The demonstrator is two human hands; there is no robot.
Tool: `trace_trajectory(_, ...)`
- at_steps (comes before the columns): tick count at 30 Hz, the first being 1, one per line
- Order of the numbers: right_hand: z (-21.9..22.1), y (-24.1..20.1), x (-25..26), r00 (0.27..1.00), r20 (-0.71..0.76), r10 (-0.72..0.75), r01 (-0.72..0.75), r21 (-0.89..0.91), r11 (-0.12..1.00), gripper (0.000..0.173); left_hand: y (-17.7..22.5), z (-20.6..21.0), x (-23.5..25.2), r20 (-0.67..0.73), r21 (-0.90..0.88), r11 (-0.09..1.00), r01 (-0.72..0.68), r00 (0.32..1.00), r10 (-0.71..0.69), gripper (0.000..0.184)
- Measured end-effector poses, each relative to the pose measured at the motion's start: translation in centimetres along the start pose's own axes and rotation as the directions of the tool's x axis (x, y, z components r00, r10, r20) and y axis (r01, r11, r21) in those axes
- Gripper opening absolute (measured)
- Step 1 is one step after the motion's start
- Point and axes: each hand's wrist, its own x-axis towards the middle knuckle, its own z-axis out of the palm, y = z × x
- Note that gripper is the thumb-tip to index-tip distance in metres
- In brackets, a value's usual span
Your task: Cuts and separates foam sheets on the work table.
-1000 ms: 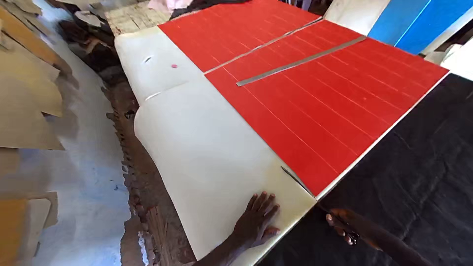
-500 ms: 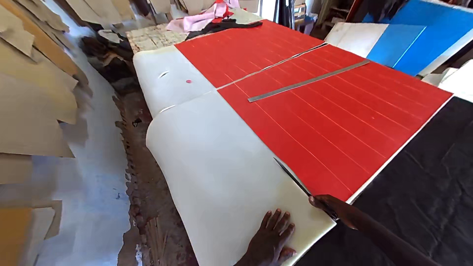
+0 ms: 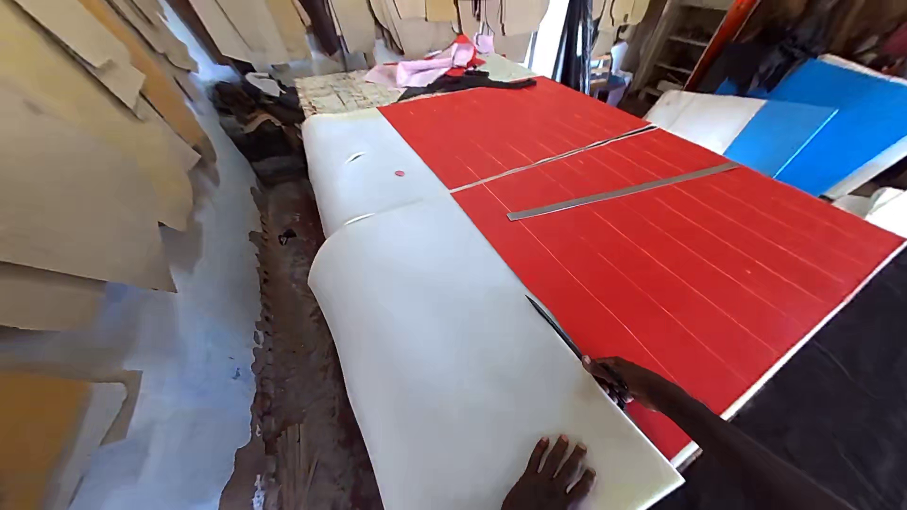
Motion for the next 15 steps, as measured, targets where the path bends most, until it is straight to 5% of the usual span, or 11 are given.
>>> trace_trajectory(15,1.4,-7.0,6.0,0.993,-0.112,-0.037,0.028,-0.084,0.996,0.055,0.0,0.3,-0.4,-0.01,-0.038,0.999,-0.009,1.0,0.009,0.065)
